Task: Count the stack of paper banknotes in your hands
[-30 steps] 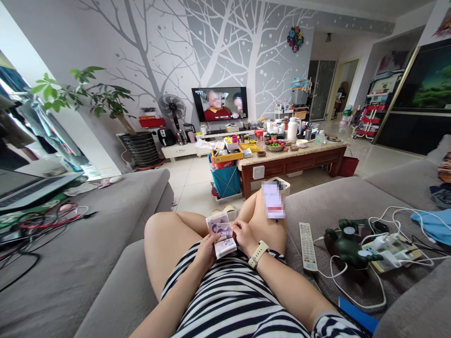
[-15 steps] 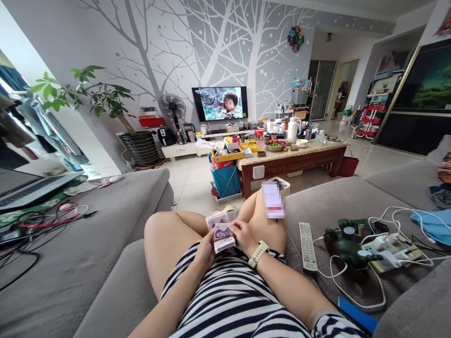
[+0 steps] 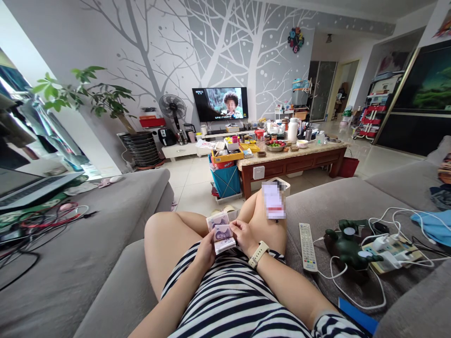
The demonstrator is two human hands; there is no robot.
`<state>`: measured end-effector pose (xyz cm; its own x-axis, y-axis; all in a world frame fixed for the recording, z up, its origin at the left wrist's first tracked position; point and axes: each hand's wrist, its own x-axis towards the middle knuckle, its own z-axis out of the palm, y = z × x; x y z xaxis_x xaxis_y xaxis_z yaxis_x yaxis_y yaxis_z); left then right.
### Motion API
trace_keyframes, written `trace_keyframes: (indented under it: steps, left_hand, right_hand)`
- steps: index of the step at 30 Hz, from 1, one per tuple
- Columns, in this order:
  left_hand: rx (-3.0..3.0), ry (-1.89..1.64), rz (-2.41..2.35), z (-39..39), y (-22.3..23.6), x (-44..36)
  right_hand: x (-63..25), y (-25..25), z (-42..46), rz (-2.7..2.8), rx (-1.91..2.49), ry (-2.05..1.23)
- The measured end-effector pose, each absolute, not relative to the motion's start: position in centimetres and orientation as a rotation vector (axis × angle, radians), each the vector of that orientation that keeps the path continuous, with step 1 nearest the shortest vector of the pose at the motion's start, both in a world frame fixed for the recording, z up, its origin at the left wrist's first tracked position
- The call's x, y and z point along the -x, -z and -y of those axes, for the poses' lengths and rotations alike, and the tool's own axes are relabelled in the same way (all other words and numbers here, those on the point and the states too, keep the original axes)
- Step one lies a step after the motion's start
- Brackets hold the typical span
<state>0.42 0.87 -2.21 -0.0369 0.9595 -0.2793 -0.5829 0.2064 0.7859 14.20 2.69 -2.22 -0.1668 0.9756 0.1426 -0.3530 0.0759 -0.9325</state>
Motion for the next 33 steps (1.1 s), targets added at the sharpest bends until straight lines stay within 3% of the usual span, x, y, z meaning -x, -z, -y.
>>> trace_keyframes:
  steps: [19,33]
  left_hand:
    - [-0.525,-1.345,-0.94,-1.0,2.5,-0.3]
    - [-0.549,-1.333,-0.932,-0.4,1.8,-0.2]
  right_hand:
    - [-14.0,2.6,-2.8,1.077,0.76,-1.511]
    - [-14.3,2.2,-2.7,1.173,0.779,-1.415]
